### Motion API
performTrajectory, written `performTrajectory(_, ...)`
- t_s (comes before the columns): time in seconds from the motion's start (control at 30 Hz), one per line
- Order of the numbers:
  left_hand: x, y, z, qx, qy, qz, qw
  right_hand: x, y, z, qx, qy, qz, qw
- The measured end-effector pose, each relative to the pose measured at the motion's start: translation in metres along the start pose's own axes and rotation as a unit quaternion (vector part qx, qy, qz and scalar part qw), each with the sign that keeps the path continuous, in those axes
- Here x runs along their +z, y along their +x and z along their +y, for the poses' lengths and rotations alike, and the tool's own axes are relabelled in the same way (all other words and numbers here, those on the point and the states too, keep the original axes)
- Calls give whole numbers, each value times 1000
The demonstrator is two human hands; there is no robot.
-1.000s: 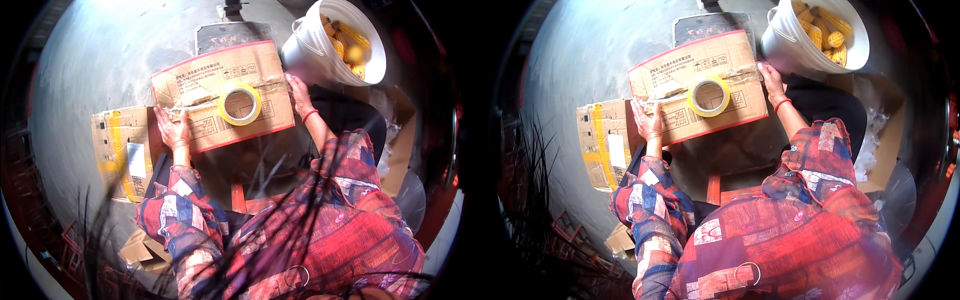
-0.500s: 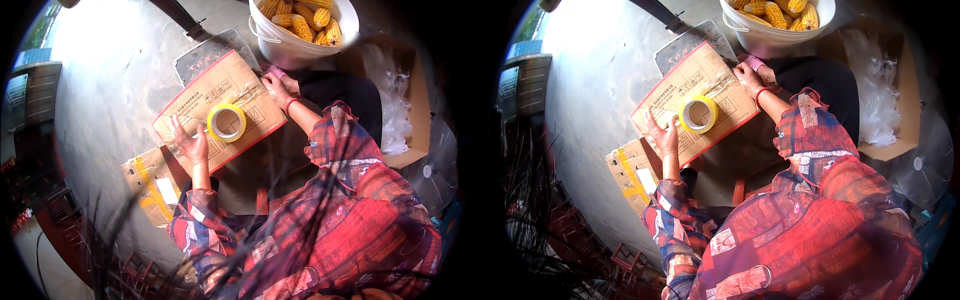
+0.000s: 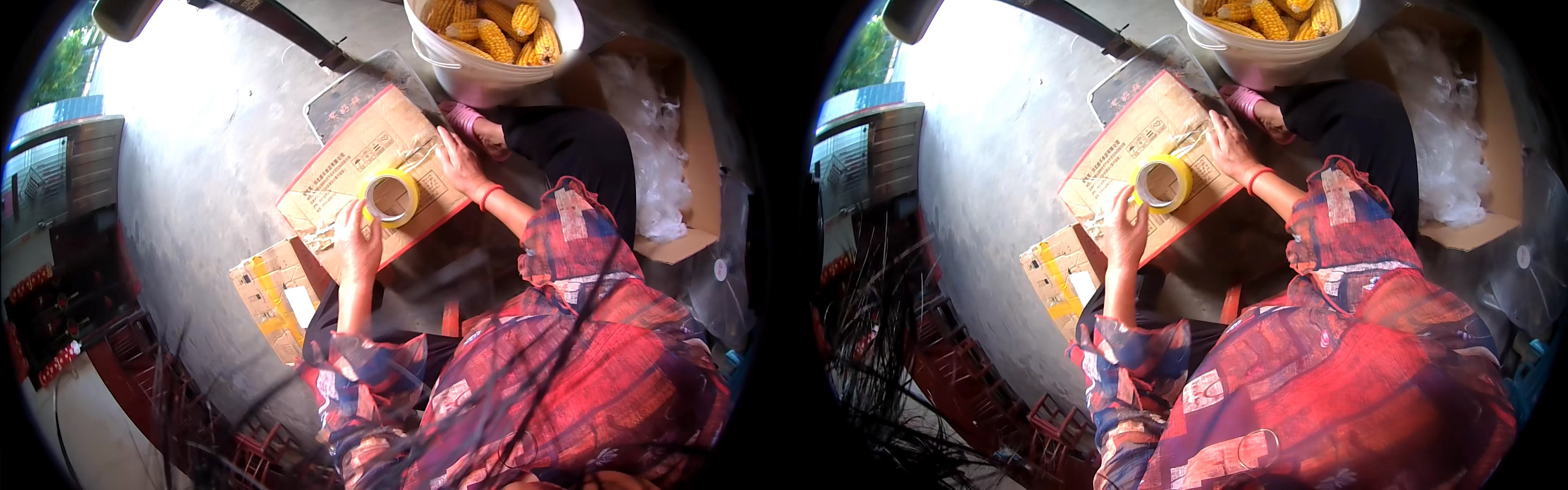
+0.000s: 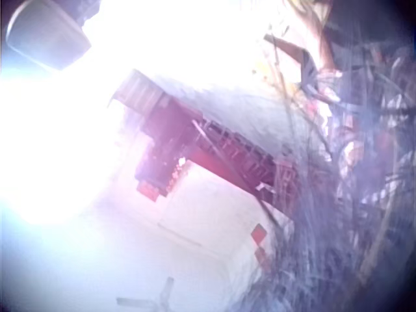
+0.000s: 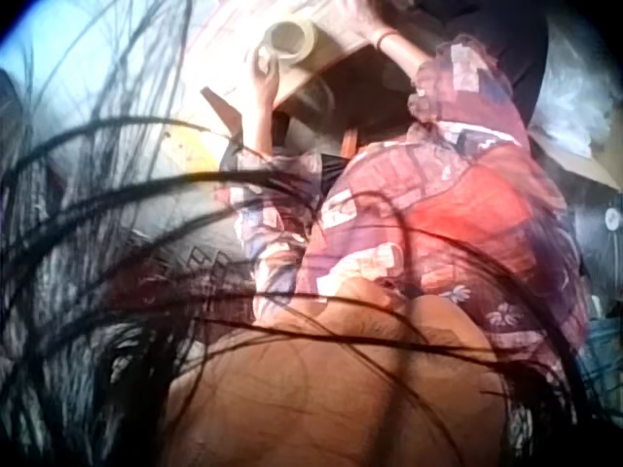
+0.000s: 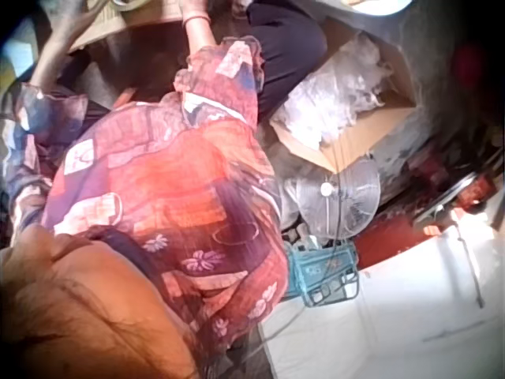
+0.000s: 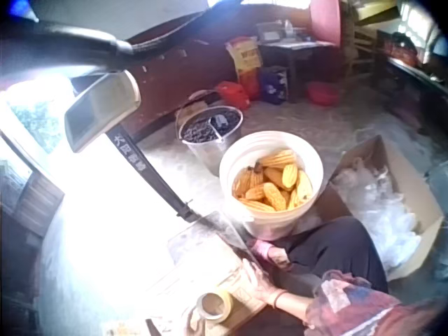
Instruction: The person tapes a cardboard box shut using a roll of yellow tape and scissors.
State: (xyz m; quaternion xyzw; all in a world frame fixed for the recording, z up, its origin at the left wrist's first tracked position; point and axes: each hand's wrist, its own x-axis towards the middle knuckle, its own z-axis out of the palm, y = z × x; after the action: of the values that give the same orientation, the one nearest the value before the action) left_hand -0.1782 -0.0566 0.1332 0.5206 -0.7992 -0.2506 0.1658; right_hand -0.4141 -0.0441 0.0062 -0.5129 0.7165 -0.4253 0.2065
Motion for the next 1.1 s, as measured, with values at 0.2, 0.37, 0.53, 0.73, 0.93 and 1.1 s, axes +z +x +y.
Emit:
performTrajectory(0.2, 23, 1, 11, 79, 63, -64, 993, -13, -5, 6, 99, -52, -199, 974)
performTrajectory(0.37, 33, -2, 2, 67, 102, -122, 985, -16, 2, 4, 78, -96, -179, 976)
performTrajectory(0.53, 30, 3, -7, -25, -43, -107, 993, -37, 41, -50, -120, -33, -147, 981)
performTrajectory(0.73, -13, 25, 16, -149, -596, -46, 788, -63, 100, -122, -33, 39, -382, 923)
performTrajectory(0.93, -22, 31, 20, -101, -650, 9, 753, -53, 84, -169, 175, 284, -506, 795)
performTrajectory(1.1, -30, 39, 7, -128, -683, 24, 719, -33, 91, -182, 160, 304, -504, 792)
